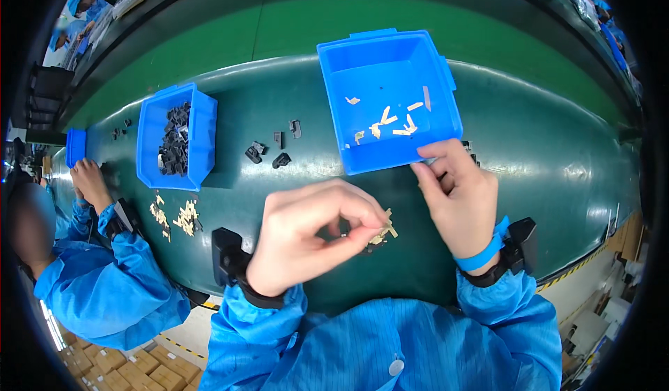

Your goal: Manually assemble small plastic and metal components at a factory workbench.

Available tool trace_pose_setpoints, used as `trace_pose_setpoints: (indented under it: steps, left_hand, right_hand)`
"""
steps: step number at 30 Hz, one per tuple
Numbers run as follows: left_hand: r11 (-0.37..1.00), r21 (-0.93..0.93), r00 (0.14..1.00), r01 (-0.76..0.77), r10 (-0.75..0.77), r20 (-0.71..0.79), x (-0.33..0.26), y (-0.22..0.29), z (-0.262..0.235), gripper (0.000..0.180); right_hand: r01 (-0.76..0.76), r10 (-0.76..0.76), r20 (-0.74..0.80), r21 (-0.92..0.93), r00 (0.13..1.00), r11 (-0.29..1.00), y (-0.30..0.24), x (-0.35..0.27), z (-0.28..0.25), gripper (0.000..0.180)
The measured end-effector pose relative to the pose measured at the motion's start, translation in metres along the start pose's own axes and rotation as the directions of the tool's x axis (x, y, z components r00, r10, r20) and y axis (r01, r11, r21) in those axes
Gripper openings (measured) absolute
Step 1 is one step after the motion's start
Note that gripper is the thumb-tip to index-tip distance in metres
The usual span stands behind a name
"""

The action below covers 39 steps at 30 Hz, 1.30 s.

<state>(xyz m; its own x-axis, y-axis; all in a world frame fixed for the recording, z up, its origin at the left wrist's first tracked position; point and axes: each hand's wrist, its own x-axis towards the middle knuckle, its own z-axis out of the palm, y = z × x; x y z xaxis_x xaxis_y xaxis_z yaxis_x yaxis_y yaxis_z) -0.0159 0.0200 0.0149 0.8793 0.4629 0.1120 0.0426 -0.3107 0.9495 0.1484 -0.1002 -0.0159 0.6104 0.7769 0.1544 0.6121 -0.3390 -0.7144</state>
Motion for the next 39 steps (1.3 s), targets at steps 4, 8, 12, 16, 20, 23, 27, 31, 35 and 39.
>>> trace_pose_setpoints:
  steps: [4,8,12,16,20,23,27,31,35,39]
  left_hand:
    - [0.918,0.269,0.916,-0.291,0.349,-0.2,-0.004,-0.003,0.017,0.017]
    - [0.784,0.488,0.804,-0.384,0.544,-0.24,-0.008,-0.007,0.023,0.02]
    - [0.773,0.507,0.817,-0.382,0.539,-0.205,-0.009,-0.008,0.028,0.019]
    - [0.775,0.49,0.835,-0.398,0.527,-0.156,-0.006,-0.01,0.032,0.017]
    - [0.736,0.575,0.826,-0.357,0.536,-0.172,-0.003,-0.01,0.034,0.025]
    - [0.717,0.571,0.791,-0.4,0.585,-0.18,0.001,-0.015,0.034,0.025]
    - [0.741,0.529,0.795,-0.413,0.577,-0.187,0.002,-0.015,0.034,0.025]
    - [0.878,0.337,0.867,-0.341,0.432,-0.25,0.001,-0.009,0.035,0.024]
    - [0.973,0.071,0.933,-0.221,0.232,-0.277,0.0,-0.009,0.035,0.02]
    - [0.981,-0.005,0.939,-0.196,0.187,-0.29,0.001,-0.015,0.035,0.018]
  right_hand:
    - [0.033,-0.032,-0.037,0.034,0.999,0.999,-0.013,-0.005,0.011,0.017]
    - [-0.05,0.035,0.043,0.416,0.998,0.908,-0.025,-0.012,-0.002,0.016]
    - [-0.06,-0.162,0.23,0.731,0.96,0.68,-0.014,-0.019,-0.003,0.016]
    - [-0.104,-0.118,0.22,0.785,0.968,0.611,-0.016,-0.021,0.003,0.017]
    - [-0.186,-0.067,0.261,0.826,0.963,0.532,-0.014,-0.022,0.003,0.016]
    - [-0.204,-0.085,0.271,0.865,0.959,0.458,-0.013,-0.021,0.003,0.012]
    - [-0.226,-0.049,0.272,0.875,0.961,0.428,-0.017,-0.019,-0.001,0.009]
    - [-0.25,-0.018,0.288,0.857,0.957,0.45,-0.017,-0.019,-0.001,0.008]
    - [-0.221,-0.045,0.282,0.832,0.958,0.508,-0.013,-0.019,-0.001,0.009]
    - [-0.065,-0.086,0.176,0.707,0.981,0.704,-0.012,-0.017,0.001,0.011]
